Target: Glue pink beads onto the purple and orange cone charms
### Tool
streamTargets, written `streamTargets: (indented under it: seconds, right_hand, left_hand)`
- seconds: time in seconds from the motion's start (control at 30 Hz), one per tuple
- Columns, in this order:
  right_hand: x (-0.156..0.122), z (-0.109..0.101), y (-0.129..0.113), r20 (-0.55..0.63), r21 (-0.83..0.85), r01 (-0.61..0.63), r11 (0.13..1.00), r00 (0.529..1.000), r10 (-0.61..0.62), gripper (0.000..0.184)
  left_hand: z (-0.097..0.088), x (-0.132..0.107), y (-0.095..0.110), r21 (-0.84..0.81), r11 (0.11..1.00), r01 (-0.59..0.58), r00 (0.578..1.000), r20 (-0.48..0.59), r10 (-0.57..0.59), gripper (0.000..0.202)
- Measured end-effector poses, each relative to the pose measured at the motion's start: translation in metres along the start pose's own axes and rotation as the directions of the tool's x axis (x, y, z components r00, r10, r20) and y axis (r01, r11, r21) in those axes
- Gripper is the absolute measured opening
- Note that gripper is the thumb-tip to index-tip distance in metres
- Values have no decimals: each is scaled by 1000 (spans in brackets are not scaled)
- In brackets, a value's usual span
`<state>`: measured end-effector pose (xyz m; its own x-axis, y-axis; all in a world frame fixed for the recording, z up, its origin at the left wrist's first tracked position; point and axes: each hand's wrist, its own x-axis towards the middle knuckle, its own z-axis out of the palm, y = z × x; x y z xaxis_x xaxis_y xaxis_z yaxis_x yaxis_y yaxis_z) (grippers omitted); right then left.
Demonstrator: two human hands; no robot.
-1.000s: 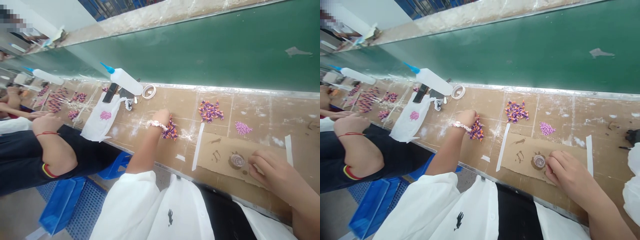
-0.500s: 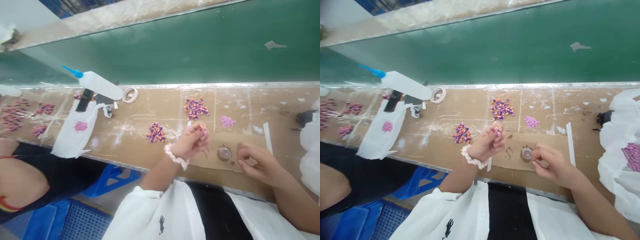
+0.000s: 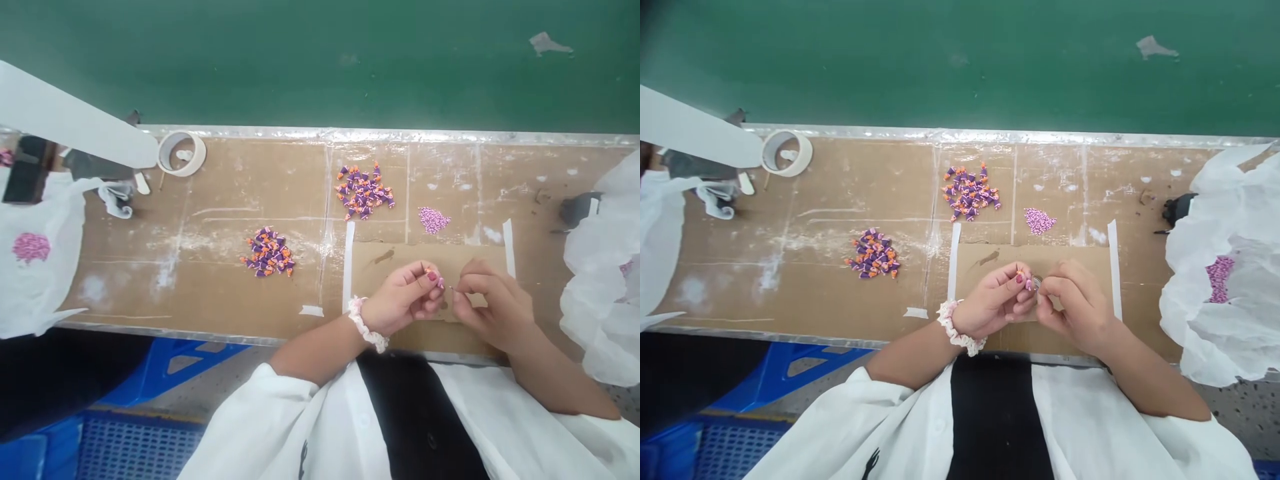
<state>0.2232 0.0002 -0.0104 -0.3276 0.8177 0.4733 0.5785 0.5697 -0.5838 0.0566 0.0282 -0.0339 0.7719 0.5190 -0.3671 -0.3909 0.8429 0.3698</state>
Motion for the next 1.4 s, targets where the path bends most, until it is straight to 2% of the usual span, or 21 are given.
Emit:
streamTargets:
  seconds: [0.13, 0.43, 0.73, 1.03, 1.23, 1.4]
  right_hand:
    - [0, 2, 2, 19, -62, 43, 997, 999, -42, 25]
    - [1, 1, 3, 60, -53, 55, 997, 997, -52, 23]
    - [0, 1, 0, 78, -46, 33, 998, 997, -30, 24]
    - [0, 0, -3, 103, 19, -57, 998, 993, 54, 23]
    - [-1, 1, -3, 87, 46, -66, 997, 994, 62, 26]
    - [1, 1, -4, 56, 62, -60, 996, 997, 57, 27]
  left_hand:
    - [3, -2, 0, -17, 999, 40, 999, 5, -40, 33]
    - [3, -3, 2, 9, 998, 69, 998, -4, -69, 29]
    - [4, -5, 1, 129, 992, -17, 999, -29, 20, 29]
    - [5, -5, 1, 271, 958, -94, 989, -84, 121, 35]
    - [5, -7, 1, 262, 959, -111, 988, -78, 136, 32]
    - [6, -7, 1, 203, 977, -72, 994, -61, 86, 30]
